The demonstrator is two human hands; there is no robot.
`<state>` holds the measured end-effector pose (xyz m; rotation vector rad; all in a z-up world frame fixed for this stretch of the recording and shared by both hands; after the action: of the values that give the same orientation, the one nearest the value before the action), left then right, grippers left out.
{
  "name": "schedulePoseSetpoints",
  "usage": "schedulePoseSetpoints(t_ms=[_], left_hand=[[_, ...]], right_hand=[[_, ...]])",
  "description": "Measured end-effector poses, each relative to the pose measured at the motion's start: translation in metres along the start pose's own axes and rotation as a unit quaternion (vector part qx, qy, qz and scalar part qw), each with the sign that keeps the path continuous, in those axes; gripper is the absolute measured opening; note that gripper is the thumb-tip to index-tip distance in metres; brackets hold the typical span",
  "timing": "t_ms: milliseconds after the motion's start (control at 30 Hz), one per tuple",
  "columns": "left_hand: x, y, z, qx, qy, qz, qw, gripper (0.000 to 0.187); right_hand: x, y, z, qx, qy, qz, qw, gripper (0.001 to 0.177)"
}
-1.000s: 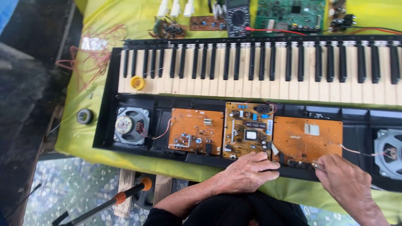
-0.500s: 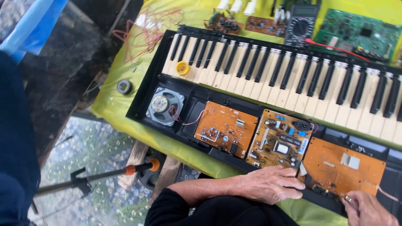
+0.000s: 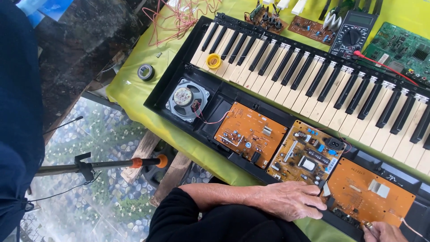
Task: The person uses a screwdriver to work on the internal circuit boards of a disassembled electronic keyboard. They manipulate components and wires on the orange PCBs while the keyboard keys and speakers remain visible in the frame.
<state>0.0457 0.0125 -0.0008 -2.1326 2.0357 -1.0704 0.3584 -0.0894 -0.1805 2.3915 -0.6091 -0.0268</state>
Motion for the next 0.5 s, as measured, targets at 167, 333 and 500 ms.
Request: schedulePoseSetpoints(t_ms=[167, 333, 500], left_hand=[[0.003, -0.004, -0.015, 0.008, 0.007, -0.004, 1.0, 0.016], [0.012, -0.011, -0.028, -0.009, -0.028, 0.019, 0.999, 0.011], [0.02, -0.021, -0.051, 0.05, 0.004, 0.039, 0.998, 0.012]], right_hand=[[-0.035, 0.064, -0.051, 0.102, 0.084, -0.014, 0.991, 0.018], [-0.064, 0.13, -0.117, 0.338, 0.002, 0.003, 0.941, 0.021], [-0.067, 0.126, -0.129, 0.205, -0.049, -0.006, 0.977, 0.025]])
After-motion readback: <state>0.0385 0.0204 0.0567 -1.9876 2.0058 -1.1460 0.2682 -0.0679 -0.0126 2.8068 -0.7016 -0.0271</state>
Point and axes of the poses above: each hand's wrist, its own y-axis away from the middle knuckle, its own z-axis out of the palm, x = y × z, the point moved 9 cm from there along -y, towards the middle knuckle, and after that the axes turned 2 degrees about -y, right-handed, at the moved point
